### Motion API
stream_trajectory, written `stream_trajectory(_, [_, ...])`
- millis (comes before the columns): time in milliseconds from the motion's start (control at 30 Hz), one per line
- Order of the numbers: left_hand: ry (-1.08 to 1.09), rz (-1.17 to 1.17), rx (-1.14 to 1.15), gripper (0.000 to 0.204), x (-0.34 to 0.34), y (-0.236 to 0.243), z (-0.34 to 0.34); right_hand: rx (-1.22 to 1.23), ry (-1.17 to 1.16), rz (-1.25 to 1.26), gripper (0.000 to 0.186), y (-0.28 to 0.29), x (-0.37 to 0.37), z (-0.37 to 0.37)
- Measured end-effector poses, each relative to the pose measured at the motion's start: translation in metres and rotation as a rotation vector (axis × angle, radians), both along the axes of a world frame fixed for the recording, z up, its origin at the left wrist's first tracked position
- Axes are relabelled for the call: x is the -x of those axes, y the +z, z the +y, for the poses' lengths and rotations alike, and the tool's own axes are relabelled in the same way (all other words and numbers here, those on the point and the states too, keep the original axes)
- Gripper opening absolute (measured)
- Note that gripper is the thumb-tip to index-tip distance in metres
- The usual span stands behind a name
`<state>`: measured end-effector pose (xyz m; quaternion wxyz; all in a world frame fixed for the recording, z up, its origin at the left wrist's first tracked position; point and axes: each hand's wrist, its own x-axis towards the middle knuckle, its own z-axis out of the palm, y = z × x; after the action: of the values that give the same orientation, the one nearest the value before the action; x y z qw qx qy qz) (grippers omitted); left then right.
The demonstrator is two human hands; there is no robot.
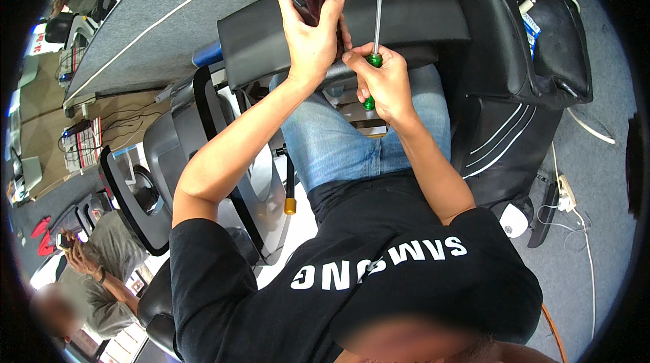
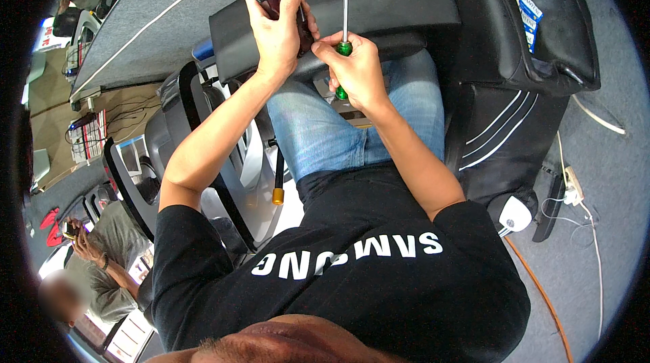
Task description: The person uses a screwdriver to loosen and remove screws from the blade assembly of hair clippers, then reattaches the blade and tightens the screws.
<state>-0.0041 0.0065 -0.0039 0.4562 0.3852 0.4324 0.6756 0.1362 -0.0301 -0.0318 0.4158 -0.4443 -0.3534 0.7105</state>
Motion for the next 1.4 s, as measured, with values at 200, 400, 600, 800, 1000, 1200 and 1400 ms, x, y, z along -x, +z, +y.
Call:
stream_trajectory(200, [-0.051, -0.091, 0.028, 0.042, 0.003, 0.004, 0.005, 0.071, 0.028, 0.034, 0.018, 0.008, -0.004, 0.003])
stream_trajectory(400, [-0.095, -0.154, 0.142, 0.035, 0.007, 0.005, 0.003, 0.051, 0.056, 0.013, 0.018, 0.012, -0.006, 0.003])
stream_trajectory(600, [-0.123, -0.23, 0.256, 0.035, 0.005, 0.006, 0.005, -0.22, 0.044, -0.243, 0.018, 0.011, -0.006, -0.003])
stream_trajectory(800, [-0.117, -0.269, 0.305, 0.036, 0.008, 0.004, 0.007, -0.511, 0.009, -0.422, 0.016, 0.006, -0.003, -0.002])
stream_trajectory(1000, [-0.173, -0.333, 0.33, 0.037, 0.009, 0.002, 0.005, -0.106, 0.106, -0.089, 0.018, 0.01, -0.013, 0.006])
stream_trajectory(1200, [-0.182, -0.406, 0.397, 0.036, 0.011, -0.003, 0.007, 0.045, 0.099, 0.021, 0.019, 0.013, -0.014, 0.008])
stream_trajectory(1400, [-0.131, -0.39, 0.412, 0.036, 0.008, 0.0, 0.005, -0.08, 0.124, -0.048, 0.022, 0.008, -0.016, 0.006])
